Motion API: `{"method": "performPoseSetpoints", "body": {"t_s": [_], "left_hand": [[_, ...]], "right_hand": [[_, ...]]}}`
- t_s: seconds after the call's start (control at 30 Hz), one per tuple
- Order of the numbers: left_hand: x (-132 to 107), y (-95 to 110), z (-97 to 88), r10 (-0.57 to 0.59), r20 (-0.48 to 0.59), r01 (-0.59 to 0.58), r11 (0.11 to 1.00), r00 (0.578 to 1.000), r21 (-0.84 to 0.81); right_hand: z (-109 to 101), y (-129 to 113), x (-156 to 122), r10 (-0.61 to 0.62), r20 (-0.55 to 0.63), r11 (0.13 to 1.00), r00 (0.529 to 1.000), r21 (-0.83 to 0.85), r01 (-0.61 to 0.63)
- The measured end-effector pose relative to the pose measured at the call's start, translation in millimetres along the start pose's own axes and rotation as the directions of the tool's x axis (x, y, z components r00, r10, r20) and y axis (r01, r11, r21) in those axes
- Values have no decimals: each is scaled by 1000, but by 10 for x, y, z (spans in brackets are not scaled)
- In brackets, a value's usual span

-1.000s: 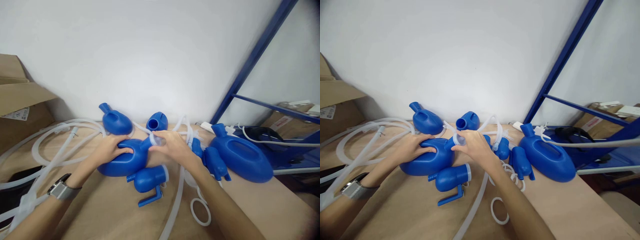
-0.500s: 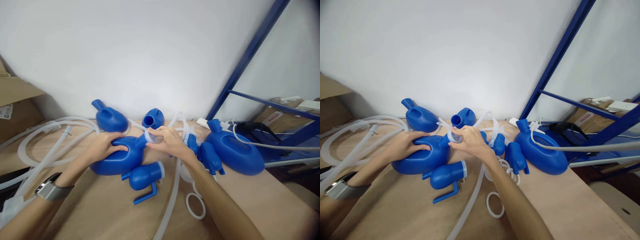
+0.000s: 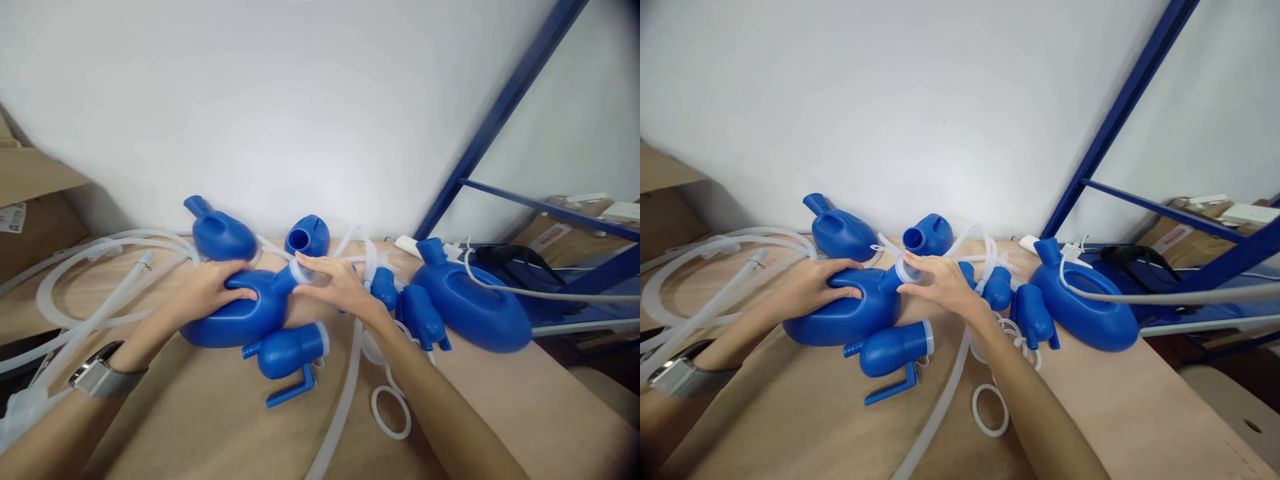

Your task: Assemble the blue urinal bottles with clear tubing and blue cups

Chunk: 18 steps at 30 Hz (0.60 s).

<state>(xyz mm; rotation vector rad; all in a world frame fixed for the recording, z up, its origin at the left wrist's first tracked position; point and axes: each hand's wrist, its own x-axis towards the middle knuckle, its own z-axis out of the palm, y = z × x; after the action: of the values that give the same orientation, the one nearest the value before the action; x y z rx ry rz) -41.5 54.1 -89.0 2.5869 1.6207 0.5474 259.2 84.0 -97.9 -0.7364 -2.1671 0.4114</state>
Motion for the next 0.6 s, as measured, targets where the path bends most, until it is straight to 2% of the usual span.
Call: {"method": "performPoseSetpoints", "body": {"t_s": [0.13,0.27,0.43,0.6], "left_hand": [[-27,76,-39,-56,44,52,995,997,84],[-30,248,-55,-110,37,102,980,993,169],[-23,323,-38,-41,25,35,975,999,221],[-31,261,-21,-10,12,7,977,1000,212]], "right_hand": [[-98,-42,2,57,91,996,994,67,-63],[-234,-43,39,15,205,998,979,63,-28],[-376,19,103,-18,364,998,931,69,-7],[-409,-18,122,42,362,990,931,114,-88]]}}
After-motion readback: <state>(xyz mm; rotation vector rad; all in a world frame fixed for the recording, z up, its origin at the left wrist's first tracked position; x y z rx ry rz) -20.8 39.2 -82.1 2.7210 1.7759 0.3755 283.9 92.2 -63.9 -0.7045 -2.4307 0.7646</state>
